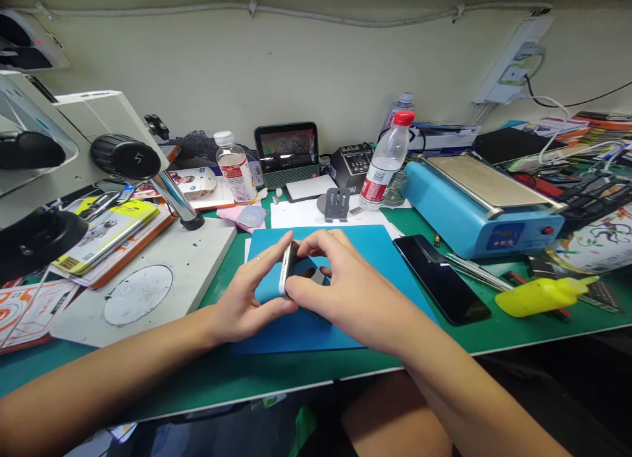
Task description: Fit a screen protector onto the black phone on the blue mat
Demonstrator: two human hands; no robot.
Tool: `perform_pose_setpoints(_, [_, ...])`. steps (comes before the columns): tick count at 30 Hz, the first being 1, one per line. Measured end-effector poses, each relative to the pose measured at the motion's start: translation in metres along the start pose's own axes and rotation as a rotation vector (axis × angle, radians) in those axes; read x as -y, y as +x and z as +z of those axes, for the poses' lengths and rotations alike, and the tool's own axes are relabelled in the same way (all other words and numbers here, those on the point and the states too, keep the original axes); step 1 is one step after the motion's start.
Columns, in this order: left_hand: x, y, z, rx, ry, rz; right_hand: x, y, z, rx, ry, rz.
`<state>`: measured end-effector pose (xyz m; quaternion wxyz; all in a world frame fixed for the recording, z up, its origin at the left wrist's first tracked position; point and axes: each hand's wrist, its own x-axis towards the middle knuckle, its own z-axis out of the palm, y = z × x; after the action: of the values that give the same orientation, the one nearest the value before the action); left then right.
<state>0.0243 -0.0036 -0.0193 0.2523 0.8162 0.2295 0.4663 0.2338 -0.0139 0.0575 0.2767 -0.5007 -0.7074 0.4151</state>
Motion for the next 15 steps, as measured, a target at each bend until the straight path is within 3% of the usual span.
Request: perform_pose_setpoints(15, [0.001, -0.002, 0.002, -0.018, 0.029, 0.019, 0.01, 0.005, -0.007, 0.036, -0.025, -0.021])
